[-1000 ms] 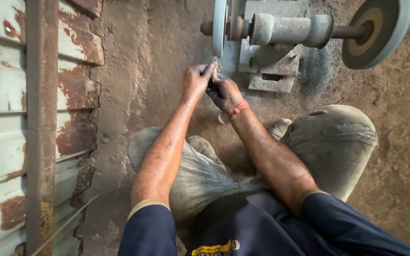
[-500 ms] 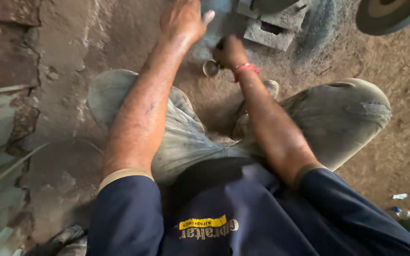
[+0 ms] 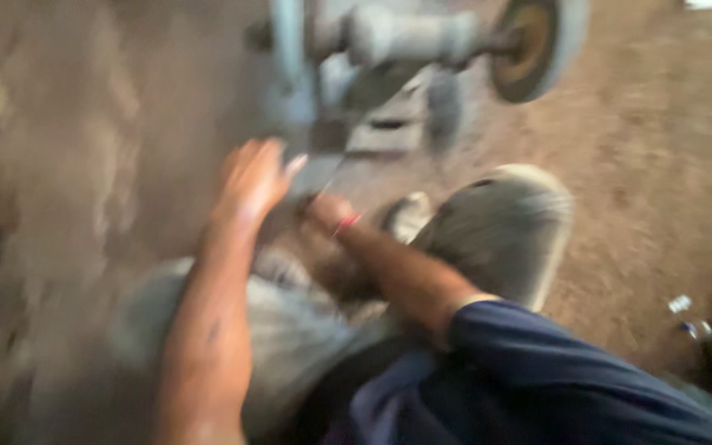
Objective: The person pours liquid from a bottle onto small metal pieces, then selects one piece and uses a bench grinder to sharpen or smooth it. The person kneels while operating the grinder and repeatedly holds the metal piece against the grinding wheel.
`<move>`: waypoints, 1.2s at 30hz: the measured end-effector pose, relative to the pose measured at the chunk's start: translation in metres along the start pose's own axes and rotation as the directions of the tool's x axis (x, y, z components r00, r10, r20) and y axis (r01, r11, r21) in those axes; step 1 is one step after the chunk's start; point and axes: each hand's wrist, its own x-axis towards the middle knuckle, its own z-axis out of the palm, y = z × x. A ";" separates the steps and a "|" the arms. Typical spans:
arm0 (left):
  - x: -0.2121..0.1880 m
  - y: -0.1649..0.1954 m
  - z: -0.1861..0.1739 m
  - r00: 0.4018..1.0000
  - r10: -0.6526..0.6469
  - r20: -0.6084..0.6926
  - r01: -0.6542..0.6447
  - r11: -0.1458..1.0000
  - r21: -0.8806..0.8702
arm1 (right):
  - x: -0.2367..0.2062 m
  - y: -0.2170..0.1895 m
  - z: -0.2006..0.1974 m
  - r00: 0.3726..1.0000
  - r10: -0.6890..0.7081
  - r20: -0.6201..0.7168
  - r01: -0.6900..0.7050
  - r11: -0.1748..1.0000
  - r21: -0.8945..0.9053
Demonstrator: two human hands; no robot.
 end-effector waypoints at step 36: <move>-0.008 0.029 0.003 0.997 0.073 0.035 -0.072 0.997 -0.005 | -0.028 -0.009 -0.034 0.971 0.008 -0.241 -0.025 0.997 -0.068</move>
